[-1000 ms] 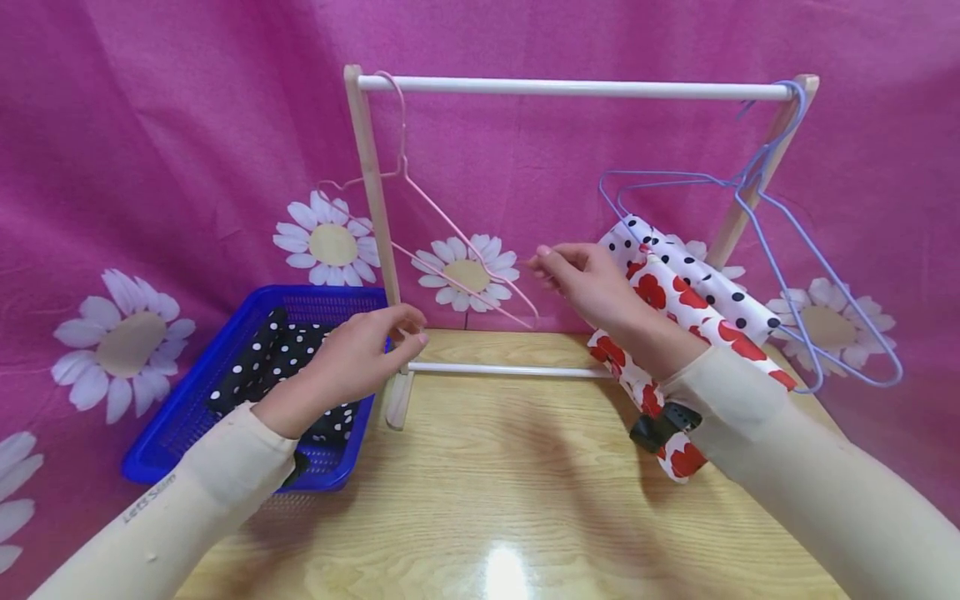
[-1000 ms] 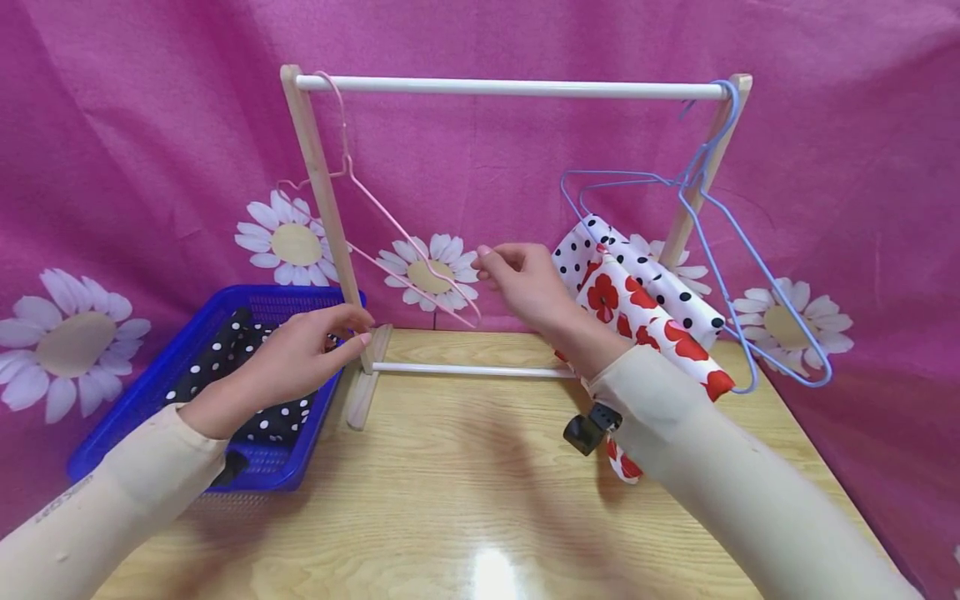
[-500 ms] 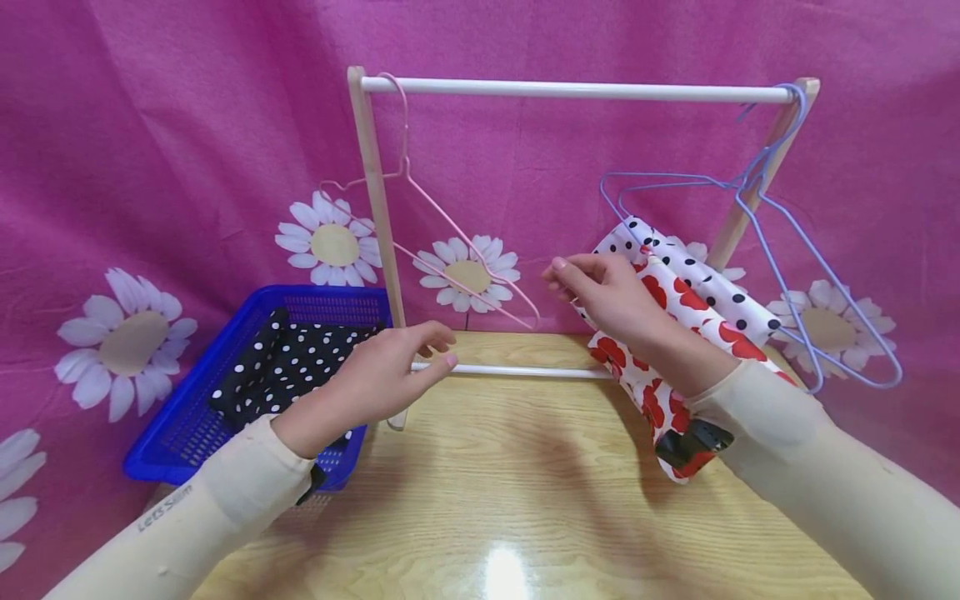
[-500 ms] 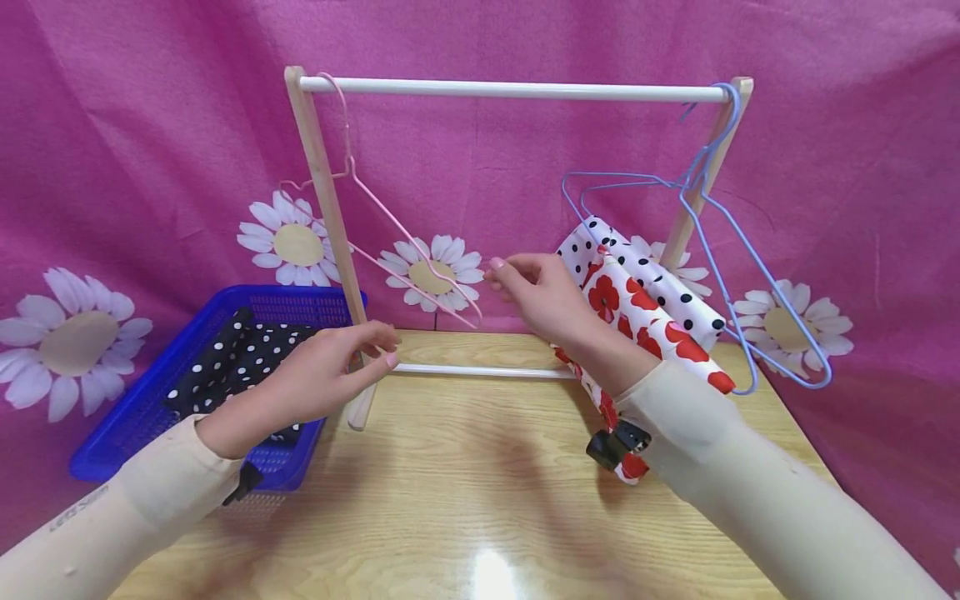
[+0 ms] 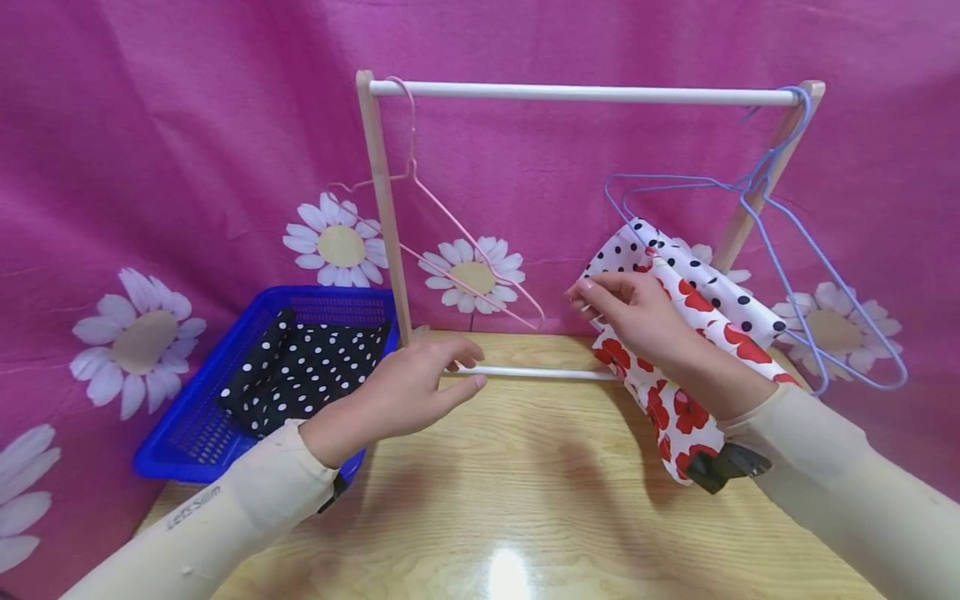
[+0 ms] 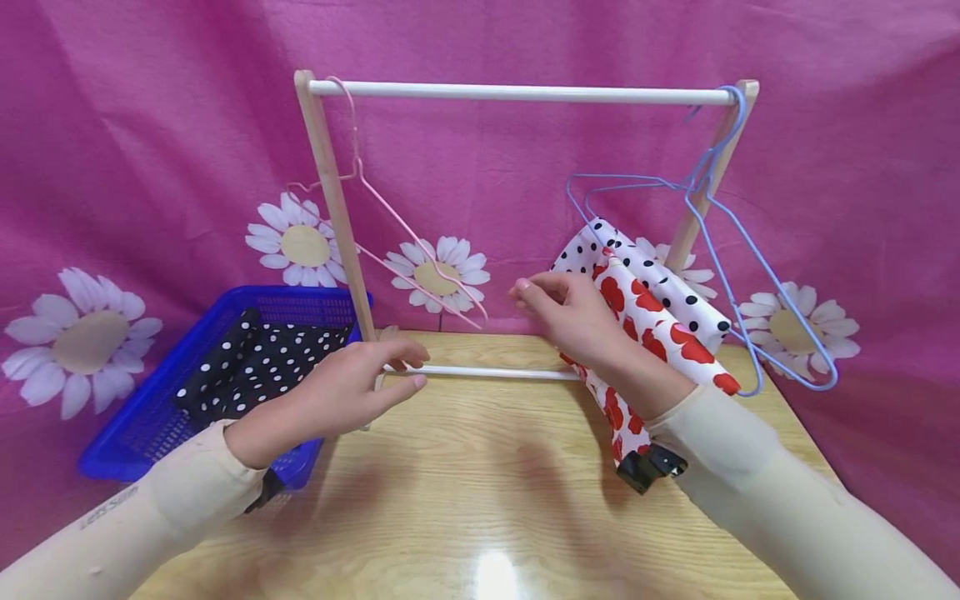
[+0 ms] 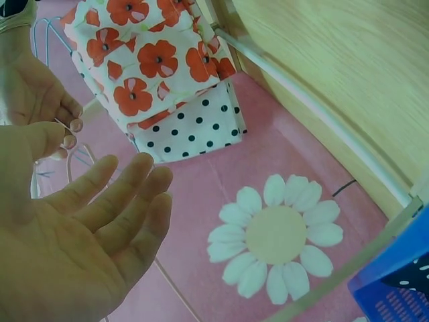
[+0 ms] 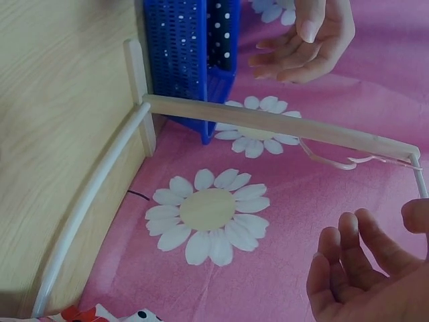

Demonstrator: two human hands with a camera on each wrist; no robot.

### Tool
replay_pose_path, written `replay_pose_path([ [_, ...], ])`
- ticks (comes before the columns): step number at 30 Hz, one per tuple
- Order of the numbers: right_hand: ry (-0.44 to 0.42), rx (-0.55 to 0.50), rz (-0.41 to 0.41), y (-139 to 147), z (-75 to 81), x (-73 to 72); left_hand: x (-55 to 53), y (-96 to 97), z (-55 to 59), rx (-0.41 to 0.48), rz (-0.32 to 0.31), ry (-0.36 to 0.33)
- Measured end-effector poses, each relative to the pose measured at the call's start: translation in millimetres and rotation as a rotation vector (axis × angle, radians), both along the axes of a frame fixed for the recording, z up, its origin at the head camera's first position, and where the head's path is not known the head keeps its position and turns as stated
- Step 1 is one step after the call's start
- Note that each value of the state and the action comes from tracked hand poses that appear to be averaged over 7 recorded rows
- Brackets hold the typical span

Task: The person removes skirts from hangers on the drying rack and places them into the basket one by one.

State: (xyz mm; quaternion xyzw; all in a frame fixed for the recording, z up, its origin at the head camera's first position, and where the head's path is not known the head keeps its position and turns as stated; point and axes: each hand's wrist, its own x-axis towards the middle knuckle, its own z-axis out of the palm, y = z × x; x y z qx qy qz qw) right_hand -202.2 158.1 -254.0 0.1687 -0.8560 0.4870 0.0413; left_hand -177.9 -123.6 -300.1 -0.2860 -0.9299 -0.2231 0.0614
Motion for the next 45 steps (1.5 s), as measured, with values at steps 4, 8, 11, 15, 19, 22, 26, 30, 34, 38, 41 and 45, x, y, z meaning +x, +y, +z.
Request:
replay_pose_path([
  [4,0.005,0.000,0.003,9.2,-1.9,5.0,1.3,5.3,-2.0,0.001,-0.031,0.000],
  [8,-0.009,0.030,-0.017,19.3,-2.7,10.9,3.2,10.0,-3.7,0.001,-0.048,-0.003],
  [11,0.000,0.061,-0.035,26.6,-2.7,14.7,4.8,12.9,-4.8,-0.002,-0.055,-0.004],
  [15,0.020,0.045,-0.036,35.0,-3.4,17.7,6.3,17.3,-6.2,-0.001,-0.069,-0.007],
  [19,0.035,-0.009,-0.012,42.8,-5.2,20.4,6.8,22.4,-7.1,0.003,-0.077,-0.015],
  [22,0.049,-0.026,-0.003,49.3,-6.6,22.9,6.8,26.3,-7.2,0.005,-0.084,-0.018],
  [26,0.081,0.007,-0.025,60.1,-6.6,27.5,7.4,31.2,-6.9,0.002,-0.098,-0.021],
  [30,0.093,0.060,-0.069,71.1,-4.7,33.2,8.3,35.7,-7.5,-0.003,-0.105,-0.026],
  [34,0.106,0.044,-0.079,80.6,-4.2,35.2,8.9,39.4,-9.1,-0.007,-0.112,-0.039],
  [38,0.102,0.031,-0.079,90.2,-4.1,35.1,9.5,44.0,-10.5,-0.020,-0.114,-0.033],
  [41,0.087,0.069,-0.109,97.4,-3.0,38.5,10.3,49.0,-11.5,-0.026,-0.125,-0.023],
  [45,0.105,0.085,-0.144,106.0,-1.8,44.4,10.9,55.8,-13.2,-0.037,-0.143,-0.013],
])
